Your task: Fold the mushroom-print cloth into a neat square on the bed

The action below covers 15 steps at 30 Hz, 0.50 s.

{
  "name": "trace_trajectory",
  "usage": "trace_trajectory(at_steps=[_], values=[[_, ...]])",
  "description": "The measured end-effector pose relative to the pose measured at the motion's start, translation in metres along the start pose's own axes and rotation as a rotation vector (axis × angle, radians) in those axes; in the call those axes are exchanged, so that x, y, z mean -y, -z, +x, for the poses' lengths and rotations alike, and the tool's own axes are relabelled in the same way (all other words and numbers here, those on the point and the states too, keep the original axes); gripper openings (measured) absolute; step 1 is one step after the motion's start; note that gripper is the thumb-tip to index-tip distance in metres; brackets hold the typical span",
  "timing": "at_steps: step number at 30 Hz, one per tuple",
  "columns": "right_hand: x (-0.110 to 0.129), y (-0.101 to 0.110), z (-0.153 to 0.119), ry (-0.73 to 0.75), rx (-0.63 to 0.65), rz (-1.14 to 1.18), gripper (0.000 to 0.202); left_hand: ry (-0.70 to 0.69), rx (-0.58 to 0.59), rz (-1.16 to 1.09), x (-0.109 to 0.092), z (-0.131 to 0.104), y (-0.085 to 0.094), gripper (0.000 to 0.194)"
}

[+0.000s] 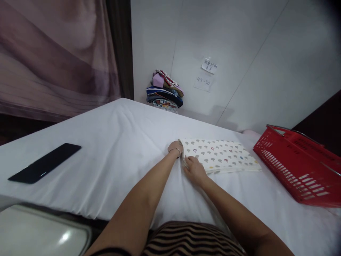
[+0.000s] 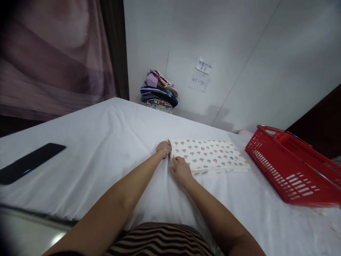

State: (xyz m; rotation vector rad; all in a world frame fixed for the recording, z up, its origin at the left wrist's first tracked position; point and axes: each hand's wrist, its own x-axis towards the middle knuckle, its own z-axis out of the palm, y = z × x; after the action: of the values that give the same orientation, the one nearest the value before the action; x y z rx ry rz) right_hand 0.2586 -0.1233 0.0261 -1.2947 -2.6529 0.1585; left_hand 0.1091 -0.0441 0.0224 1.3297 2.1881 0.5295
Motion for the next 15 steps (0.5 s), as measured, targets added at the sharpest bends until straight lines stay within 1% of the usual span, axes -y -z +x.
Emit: trace_trajectory(at_steps=[3,7,12,15], values=[[-0.001,-0.001,-0.001,-0.004,0.004,0.01,0.033,-0.005,-0.017,-0.016,0.002,0.004,0.0,0.035],[0.0,-0.001,-0.001,-0.012,0.011,0.018,0.032,0.029,-0.006,-0.039,0.002,0.012,0.001,0.036],[-0.001,-0.004,-0.001,-0.002,-0.021,0.045,0.032,0.044,0.011,-0.064,-0.001,0.021,0.001,0.037],[-0.002,-0.005,-0.001,-0.001,-0.028,0.062,0.032,0.051,0.0,-0.072,-0.001,0.024,-0.001,0.036]])
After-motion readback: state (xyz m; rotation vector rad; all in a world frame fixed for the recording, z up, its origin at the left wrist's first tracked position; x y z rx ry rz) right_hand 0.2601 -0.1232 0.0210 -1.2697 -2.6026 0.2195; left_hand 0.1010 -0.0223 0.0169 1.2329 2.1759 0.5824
